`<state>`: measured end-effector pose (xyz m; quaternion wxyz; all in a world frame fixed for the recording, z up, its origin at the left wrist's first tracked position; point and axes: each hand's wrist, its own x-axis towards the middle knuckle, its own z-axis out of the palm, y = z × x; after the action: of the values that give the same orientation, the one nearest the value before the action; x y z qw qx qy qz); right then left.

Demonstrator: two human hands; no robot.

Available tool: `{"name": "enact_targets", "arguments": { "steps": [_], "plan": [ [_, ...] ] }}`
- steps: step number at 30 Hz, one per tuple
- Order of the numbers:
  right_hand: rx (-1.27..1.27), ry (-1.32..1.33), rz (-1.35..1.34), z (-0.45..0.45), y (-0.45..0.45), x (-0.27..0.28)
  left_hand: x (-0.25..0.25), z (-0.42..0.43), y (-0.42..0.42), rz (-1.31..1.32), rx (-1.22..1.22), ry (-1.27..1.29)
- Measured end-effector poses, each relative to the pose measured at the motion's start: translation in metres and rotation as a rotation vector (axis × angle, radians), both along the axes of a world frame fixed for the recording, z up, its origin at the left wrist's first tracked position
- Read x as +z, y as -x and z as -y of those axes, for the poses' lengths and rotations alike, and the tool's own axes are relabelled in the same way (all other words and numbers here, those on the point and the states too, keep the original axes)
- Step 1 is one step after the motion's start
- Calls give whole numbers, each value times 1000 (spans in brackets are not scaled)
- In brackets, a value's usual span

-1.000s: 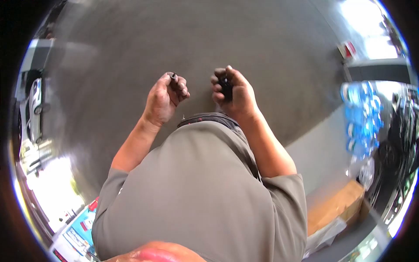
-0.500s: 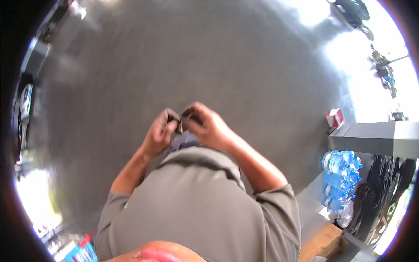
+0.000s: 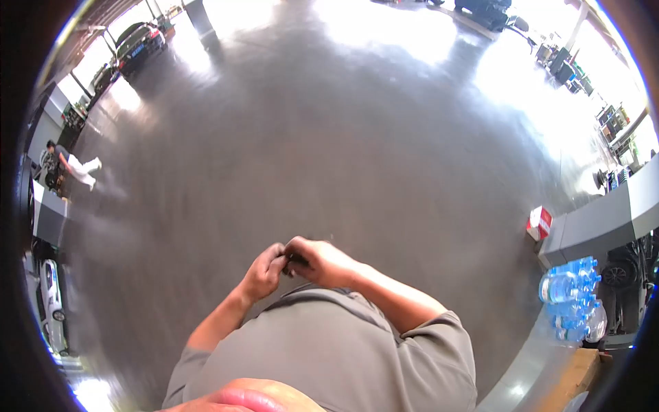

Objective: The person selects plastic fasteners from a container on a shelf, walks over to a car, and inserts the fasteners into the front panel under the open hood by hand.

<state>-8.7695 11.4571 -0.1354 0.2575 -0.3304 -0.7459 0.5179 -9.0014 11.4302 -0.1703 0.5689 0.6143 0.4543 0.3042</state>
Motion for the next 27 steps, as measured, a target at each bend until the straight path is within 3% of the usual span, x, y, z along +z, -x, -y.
{"name": "enact_targets", "arguments": {
  "steps": [4, 7, 8, 12, 15, 22, 24, 27],
  "plan": [
    [219, -44, -69, -215, 84, 30, 41, -169, 62, 240, 304, 154],
    [339, -84, -86, -375, 163, 43, 28, -307, 143, 286, 330, 47],
    [358, -182, -55, -418, 186, 44, 26, -344, 159, 341, 365, 79],
    [389, -91, 16, -610, 248, 10, -8, -527, 212, 453, 459, 189],
    [347, 6, 27, -781, 306, -32, -39, -710, 281, 410, 369, 221],
    [81, 108, -23, -1108, 365, 20, 24, -1099, 368, 253, 9, 232],
    [-5, 184, -89, -1207, 392, 19, 37, -1213, 395, 242, -42, 272],
    [-79, 206, -126, -1345, 418, -14, 16, -1365, 421, 209, -78, 277]
  ]
}}
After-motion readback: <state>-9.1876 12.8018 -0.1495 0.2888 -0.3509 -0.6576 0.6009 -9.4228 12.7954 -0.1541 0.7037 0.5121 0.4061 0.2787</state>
